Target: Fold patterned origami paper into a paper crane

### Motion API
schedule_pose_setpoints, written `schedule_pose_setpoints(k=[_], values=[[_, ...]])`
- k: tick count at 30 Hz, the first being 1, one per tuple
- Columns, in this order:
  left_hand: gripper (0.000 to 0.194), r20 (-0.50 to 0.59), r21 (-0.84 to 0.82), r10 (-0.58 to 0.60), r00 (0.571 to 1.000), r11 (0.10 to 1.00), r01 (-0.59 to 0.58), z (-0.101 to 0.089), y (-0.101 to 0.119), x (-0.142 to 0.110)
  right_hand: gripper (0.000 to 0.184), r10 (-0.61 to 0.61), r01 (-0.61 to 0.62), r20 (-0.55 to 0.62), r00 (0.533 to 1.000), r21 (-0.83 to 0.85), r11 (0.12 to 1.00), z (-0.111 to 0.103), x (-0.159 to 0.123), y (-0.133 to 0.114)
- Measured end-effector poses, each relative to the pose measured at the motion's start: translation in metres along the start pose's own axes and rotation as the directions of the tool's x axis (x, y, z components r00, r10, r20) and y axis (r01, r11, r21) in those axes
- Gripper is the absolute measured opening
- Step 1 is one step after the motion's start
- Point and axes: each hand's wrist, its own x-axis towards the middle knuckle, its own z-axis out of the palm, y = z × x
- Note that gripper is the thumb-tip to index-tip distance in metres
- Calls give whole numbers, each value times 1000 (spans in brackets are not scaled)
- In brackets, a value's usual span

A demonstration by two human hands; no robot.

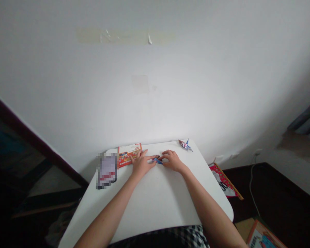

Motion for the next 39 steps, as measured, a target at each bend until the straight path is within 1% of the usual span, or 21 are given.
schedule_pose_setpoints(k=[4, 7, 10, 12, 14, 16, 21, 26, 31, 39], values=[[34, -7, -6, 5, 1000, 1000, -5, 2, -1, -1, 36, -1, 2, -11, 1000, 7, 1000, 1, -1, 0], [36, -29, -17, 33, 999, 999, -33, 5, -3, -2, 35, -2, 2, -10, 1000, 26, 1000, -1, -1, -2], [39, -73, -30, 65, 995, 997, -67, 8, -3, -1, 27, -9, 10, -15, 1000, 56, 998, -5, -1, -3], [33, -75, -47, 70, 995, 996, -73, 10, -3, 0, 17, -20, 22, -24, 999, 72, 997, -6, -1, -3], [22, -62, -71, 66, 996, 995, -70, 12, -4, 2, 13, -28, 30, -38, 999, 77, 997, -6, -1, -3], [15, -57, -90, 58, 997, 994, -63, 13, -4, 3, 13, -30, 35, -58, 998, 71, 997, -4, -1, -3], [13, -55, -107, 35, 998, 993, -41, 12, -6, 5, 18, -34, 42, -112, 993, 70, 997, 1, -2, -7], [18, -33, -99, 22, 999, 995, -25, 7, -5, 5, 24, -56, 71, -147, 988, 98, 993, -3, 1, -12], [24, -7, -84, 19, 1000, 996, -20, 1, -2, 4, 24, -85, 96, -127, 988, 88, 991, -4, 4, -11], [43, 46, -50, 32, 998, 998, -29, -7, 1, -1, 24, -60, 69, -123, 991, 69, 995, -2, 2, -9]])
